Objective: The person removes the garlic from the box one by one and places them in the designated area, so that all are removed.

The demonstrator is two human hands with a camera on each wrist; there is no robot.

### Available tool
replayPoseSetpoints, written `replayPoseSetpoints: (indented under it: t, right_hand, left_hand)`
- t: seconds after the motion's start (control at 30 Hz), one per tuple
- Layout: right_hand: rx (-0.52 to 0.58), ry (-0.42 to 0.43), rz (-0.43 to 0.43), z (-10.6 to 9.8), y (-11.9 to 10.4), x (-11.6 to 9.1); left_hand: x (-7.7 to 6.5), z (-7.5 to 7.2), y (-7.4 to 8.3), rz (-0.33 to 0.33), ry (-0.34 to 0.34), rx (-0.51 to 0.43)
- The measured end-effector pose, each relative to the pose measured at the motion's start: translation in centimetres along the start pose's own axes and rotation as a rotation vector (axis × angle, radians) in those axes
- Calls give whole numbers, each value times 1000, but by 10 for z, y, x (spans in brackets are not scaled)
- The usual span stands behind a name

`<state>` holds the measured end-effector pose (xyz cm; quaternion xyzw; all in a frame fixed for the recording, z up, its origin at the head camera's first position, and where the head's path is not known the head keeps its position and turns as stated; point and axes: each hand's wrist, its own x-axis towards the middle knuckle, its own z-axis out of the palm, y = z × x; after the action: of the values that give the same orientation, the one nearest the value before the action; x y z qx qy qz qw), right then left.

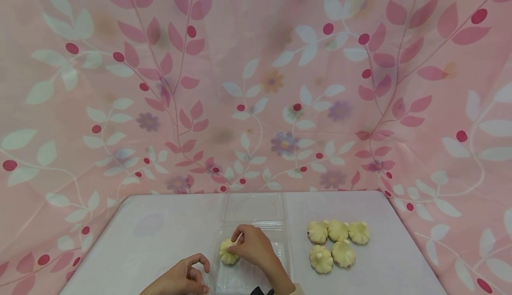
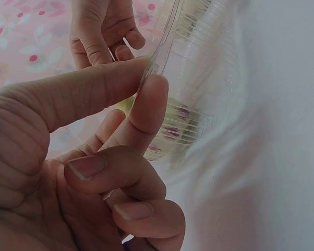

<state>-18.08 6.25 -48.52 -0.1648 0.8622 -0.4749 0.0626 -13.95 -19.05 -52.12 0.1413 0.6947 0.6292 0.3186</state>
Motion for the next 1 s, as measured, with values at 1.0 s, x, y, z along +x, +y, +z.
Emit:
replayPoseSetpoints:
  t: [1.0]
  right_hand:
    - [-80,64,61,14,4,8]
  left_hand:
    - [0,-1,1,15,-20,-2]
